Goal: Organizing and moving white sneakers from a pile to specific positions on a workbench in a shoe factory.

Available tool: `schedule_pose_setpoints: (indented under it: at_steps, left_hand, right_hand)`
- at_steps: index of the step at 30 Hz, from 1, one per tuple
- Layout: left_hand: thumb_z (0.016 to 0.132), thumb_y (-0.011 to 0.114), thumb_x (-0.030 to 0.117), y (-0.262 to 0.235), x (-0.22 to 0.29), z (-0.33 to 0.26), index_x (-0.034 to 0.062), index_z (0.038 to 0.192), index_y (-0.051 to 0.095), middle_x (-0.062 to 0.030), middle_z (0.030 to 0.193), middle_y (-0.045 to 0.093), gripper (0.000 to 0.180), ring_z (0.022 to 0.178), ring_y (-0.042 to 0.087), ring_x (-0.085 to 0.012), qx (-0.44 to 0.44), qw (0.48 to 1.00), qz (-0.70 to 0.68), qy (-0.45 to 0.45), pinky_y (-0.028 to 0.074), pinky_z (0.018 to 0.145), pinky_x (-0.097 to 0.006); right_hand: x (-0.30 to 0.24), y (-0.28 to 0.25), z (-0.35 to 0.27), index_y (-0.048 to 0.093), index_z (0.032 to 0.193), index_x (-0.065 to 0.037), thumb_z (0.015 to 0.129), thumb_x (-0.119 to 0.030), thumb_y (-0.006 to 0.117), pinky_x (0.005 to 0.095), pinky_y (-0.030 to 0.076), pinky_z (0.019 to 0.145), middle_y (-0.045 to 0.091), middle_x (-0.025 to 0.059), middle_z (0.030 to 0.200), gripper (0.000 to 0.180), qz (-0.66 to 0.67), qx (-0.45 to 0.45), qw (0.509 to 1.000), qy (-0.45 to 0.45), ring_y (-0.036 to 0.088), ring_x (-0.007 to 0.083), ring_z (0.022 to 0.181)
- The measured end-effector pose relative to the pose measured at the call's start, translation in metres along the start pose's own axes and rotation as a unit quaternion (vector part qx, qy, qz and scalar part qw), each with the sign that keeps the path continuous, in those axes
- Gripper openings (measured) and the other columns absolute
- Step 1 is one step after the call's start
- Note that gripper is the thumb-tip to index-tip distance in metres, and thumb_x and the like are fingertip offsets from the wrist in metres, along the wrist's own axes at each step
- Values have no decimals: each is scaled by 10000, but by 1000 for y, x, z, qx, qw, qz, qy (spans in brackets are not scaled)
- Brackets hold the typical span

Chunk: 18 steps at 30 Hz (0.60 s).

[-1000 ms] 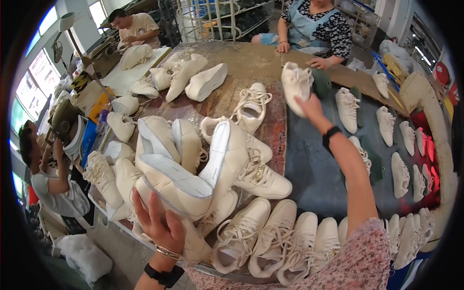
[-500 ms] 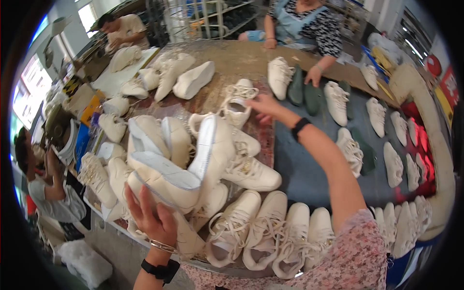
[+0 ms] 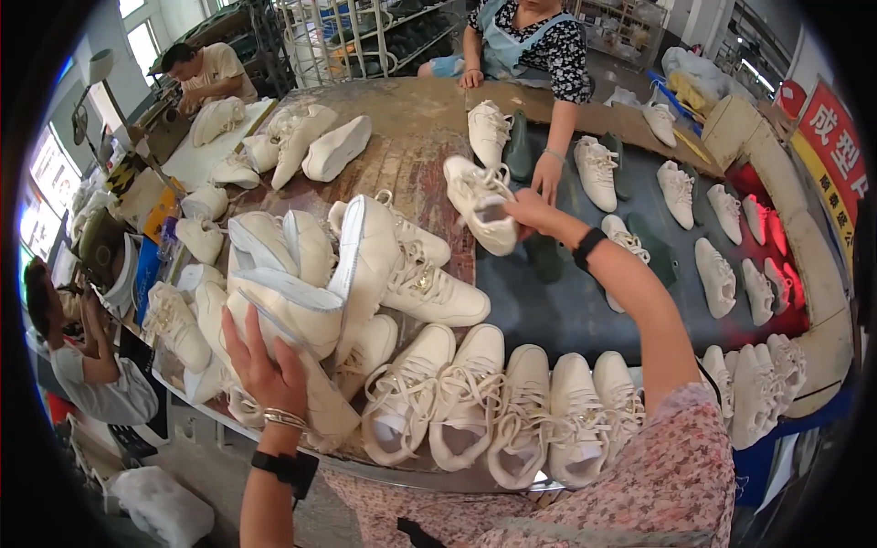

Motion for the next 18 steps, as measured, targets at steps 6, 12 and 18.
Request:
schedule_pose_setpoints:
  at_steps: [6, 12, 18]
  left_hand:
    - [899, 530, 98, 3, 4, 4, 10, 1402, 522, -319, 1508, 364, 510, 1364, 404, -481, 6, 1000, -5, 5, 330, 1126, -498]
    - [892, 538, 88, -4, 6, 4, -4, 1382, 529, -337, 1498, 364, 498, 1363, 400, -493, -4, 1000, -2, 4, 330, 1125, -504]
    - [904, 530, 95, -2, 2, -2, -6, 1374, 532, -335, 1507, 347, 480, 1372, 390, -497, -20, 1000, -16, -9, 325, 1128, -509]
  right_hand:
    - [22, -4, -70, 673, 949, 144, 861, -176, 591, 417, 597, 596, 690, 297, 929, 342, -92, 65, 991, 71, 728, 347, 815]
    - [-21, -1, -75, 746, 924, -30, 823, -210, 598, 444, 562, 788, 736, 174, 985, 254, -426, 33, 901, 74, 724, 336, 866]
    - [-29, -34, 37, 733, 889, -11, 817, -238, 615, 473, 550, 804, 707, 233, 966, 267, -412, 189, 882, -131, 687, 392, 933]
Point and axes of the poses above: each hand's wrist, its own z-axis towards the middle knuckle, its own y-axis out of the palm, x = y × z, the point moved 4 cm from there along z, towards the middle knuckle
